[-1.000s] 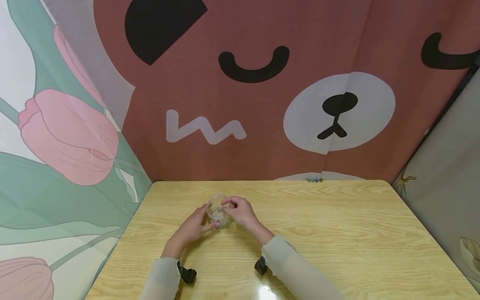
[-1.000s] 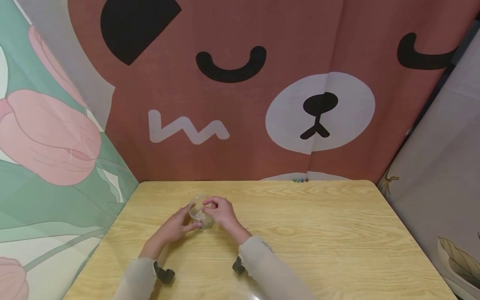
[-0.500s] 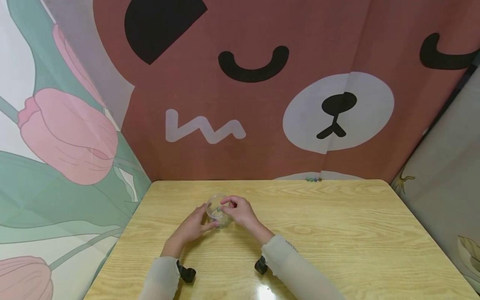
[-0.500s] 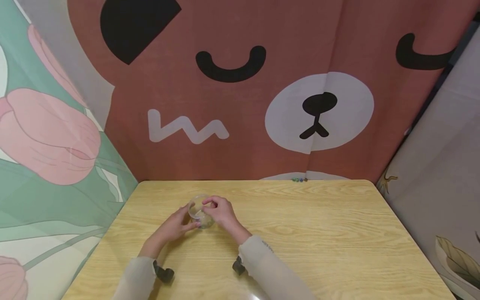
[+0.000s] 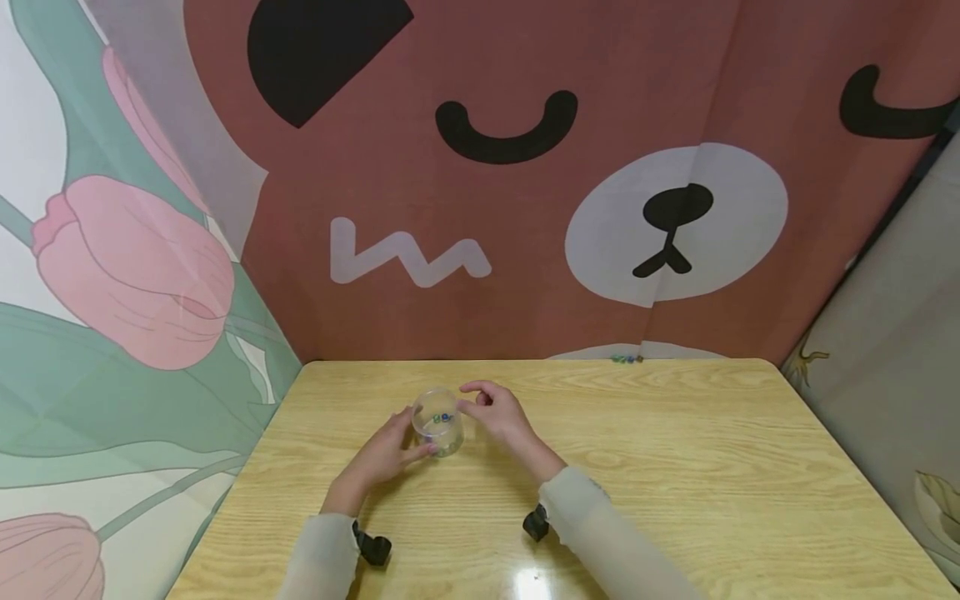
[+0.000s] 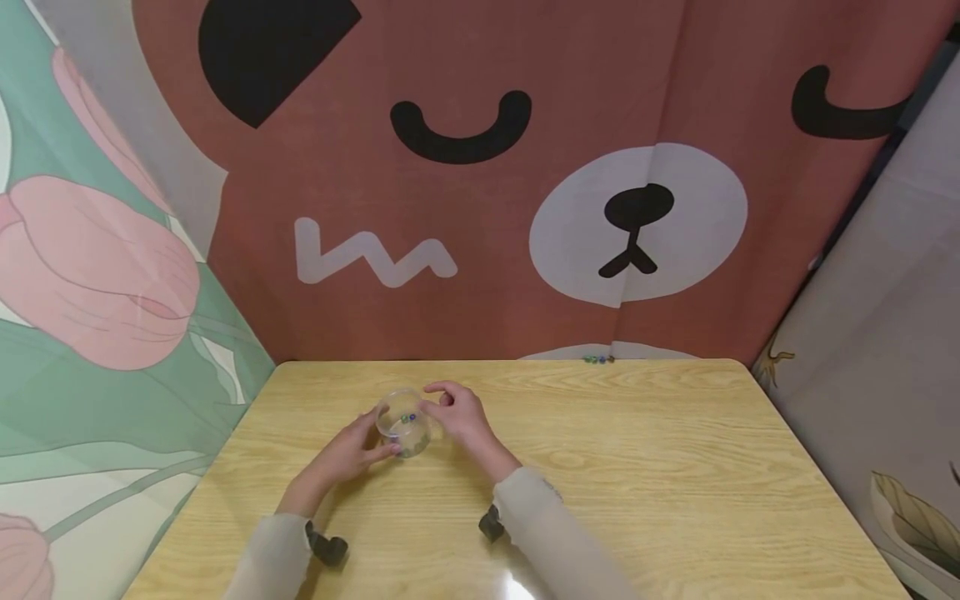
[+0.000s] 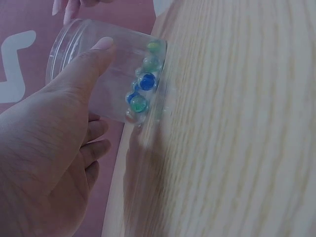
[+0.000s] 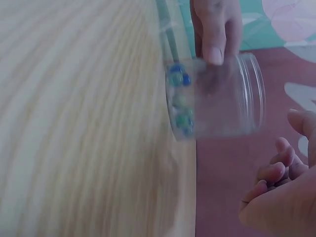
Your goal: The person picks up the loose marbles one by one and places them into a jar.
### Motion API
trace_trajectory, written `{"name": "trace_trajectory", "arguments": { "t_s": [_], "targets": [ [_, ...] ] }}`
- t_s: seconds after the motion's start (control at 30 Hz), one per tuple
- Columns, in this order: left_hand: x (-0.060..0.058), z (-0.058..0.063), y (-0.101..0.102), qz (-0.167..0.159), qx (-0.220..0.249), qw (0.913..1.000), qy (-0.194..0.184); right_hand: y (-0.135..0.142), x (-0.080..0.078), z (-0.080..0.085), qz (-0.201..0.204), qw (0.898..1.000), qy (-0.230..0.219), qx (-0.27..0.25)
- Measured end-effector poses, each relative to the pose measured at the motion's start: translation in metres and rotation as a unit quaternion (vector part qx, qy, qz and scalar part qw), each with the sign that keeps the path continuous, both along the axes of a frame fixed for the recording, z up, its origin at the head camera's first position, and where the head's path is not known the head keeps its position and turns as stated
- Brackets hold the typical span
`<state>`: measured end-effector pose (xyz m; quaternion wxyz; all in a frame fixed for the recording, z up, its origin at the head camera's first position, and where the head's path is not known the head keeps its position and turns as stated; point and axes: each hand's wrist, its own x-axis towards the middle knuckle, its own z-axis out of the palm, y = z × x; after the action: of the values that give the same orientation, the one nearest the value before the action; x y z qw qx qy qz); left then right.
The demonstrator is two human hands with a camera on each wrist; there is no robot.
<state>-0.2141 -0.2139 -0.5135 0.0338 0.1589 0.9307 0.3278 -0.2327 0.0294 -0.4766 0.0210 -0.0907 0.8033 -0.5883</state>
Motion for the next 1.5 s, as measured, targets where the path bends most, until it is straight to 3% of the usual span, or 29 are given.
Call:
{"name": "trace_trajectory", "arguments": {
  "t_s": [0.2, 0.57, 0.9, 1.5],
  "targets": [
    [0.001, -0.001, -0.002, 0.006, -0.002, 1.0000, -0.004, 0.024, -0.009, 0.000, -0.025, 1.000, 0.007, 0.005],
    [0.005, 0.000, -0.002, 0.009, -0.014, 0.9999, -0.005, 0.075, -0.019, -0.003, -0.072, 0.997, -0.022, 0.007],
    [0.003, -0.002, -0.001, 0.009, -0.009, 0.9999, -0.002, 0.120, -0.029, -0.005, -0.104, 0.993, -0.016, 0.053],
    [0.001, 0.000, 0.000, 0.006, -0.014, 0.9999, -0.003, 0.182, -0.037, -0.017, -0.173, 0.983, -0.055, 0.013]
  ]
}}
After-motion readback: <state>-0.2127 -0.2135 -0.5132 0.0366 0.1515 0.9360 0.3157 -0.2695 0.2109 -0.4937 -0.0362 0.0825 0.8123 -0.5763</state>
